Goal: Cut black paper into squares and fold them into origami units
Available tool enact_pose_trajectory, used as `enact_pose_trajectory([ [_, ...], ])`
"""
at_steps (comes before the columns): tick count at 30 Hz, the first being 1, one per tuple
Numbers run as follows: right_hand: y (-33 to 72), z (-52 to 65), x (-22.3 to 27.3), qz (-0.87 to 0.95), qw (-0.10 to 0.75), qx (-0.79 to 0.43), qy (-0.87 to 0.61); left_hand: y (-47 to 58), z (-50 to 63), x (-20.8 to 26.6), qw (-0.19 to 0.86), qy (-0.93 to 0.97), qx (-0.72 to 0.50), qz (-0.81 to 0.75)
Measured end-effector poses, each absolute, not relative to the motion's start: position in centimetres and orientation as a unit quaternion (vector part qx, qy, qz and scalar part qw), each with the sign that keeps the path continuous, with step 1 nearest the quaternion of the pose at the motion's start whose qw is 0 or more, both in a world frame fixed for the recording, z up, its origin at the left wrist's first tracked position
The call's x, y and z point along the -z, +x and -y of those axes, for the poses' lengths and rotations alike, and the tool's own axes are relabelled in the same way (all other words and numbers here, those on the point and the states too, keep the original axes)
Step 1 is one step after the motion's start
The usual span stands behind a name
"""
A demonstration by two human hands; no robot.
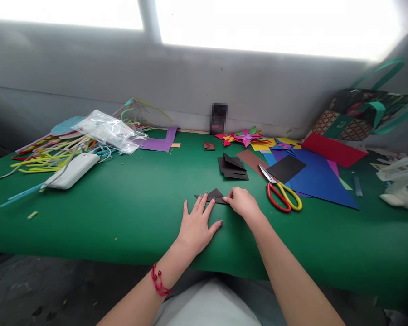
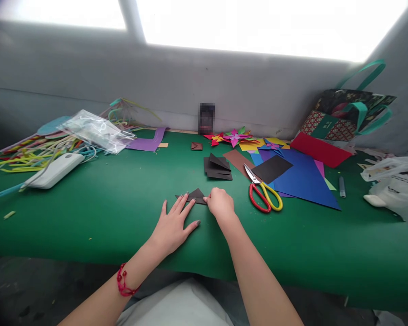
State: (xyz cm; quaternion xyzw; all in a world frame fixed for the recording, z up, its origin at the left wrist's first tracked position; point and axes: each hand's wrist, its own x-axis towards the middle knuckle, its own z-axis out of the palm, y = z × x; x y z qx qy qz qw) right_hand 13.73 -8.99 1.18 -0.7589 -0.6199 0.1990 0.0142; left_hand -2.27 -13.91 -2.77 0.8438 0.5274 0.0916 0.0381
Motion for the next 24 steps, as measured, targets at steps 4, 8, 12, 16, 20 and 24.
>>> enact_pose_trajectory([
  [4,13.2,10.5,-0.6,0.639,0.054,-0.109,-0.759,-2.3,13.9,2.7,0.039,0.842,-0.099,-0.529],
  [8,11.8,13.5,0.3,0.679,0.134,0.038,-0.721,-2.2,13.9,2.7,0.04,0.843,-0.102,-0.527],
  [12,10.7,15.9,1.6,0.747,0.126,0.021,-0.652,-2.3,13.9,2.9,0.038,0.846,-0.104,-0.522],
  [16,10.5,16.6,2.6,0.749,0.109,-0.055,-0.651,-2.4,13.9,3.0,0.037,0.847,-0.101,-0.52],
  [20,10.3,16.5,2.7,0.731,0.114,-0.055,-0.67,-2.4,13.8,2.8,0.04,0.848,-0.092,-0.52],
  [24,10.1,16.5,2.5,0.729,0.112,-0.042,-0.674,-2.4,13.8,2.7,0.041,0.849,-0.091,-0.519],
])
